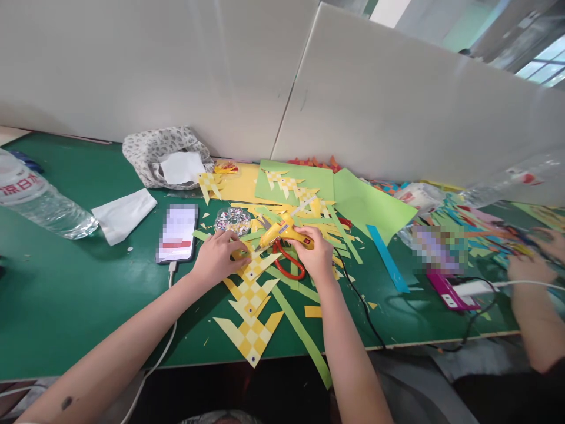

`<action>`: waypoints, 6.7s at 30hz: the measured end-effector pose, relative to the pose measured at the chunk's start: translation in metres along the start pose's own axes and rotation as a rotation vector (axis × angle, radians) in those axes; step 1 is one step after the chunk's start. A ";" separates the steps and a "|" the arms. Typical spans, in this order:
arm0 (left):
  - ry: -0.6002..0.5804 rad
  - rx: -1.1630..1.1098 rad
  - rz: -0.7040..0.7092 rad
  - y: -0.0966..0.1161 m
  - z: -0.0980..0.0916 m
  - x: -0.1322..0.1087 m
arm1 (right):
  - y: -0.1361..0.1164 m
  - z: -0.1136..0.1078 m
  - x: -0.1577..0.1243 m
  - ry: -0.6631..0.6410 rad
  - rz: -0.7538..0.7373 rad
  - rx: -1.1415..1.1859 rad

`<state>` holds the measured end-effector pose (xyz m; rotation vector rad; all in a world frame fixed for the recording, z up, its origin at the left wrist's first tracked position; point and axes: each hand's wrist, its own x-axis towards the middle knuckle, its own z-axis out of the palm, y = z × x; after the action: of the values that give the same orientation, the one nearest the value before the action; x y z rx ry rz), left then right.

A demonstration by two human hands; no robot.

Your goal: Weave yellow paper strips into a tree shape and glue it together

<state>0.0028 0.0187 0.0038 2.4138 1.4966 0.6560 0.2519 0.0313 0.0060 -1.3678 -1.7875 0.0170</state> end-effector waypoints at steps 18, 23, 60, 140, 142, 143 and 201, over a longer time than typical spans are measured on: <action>-0.009 0.018 -0.013 0.001 -0.002 -0.001 | 0.005 -0.002 0.000 0.002 -0.218 -0.032; -0.023 0.018 -0.017 0.001 -0.002 -0.001 | 0.006 -0.004 0.001 -0.056 -0.210 -0.034; 0.221 -0.273 -0.416 -0.039 -0.056 0.070 | -0.009 -0.001 0.003 0.132 0.316 0.229; -0.225 -0.828 -0.304 0.005 -0.002 0.006 | -0.045 0.005 0.003 0.061 0.683 1.043; -0.222 -0.851 -0.323 0.005 -0.001 0.006 | -0.046 0.006 0.002 0.088 0.654 0.979; -0.219 -0.861 -0.329 0.005 0.000 0.006 | -0.046 0.006 0.002 0.097 0.644 0.949; -0.301 -1.126 -0.557 0.009 -0.004 0.007 | -0.046 0.018 -0.004 -0.299 0.225 0.330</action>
<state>0.0104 0.0208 0.0132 1.1274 1.1076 0.6839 0.2050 0.0183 0.0139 -1.3654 -1.7611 0.6390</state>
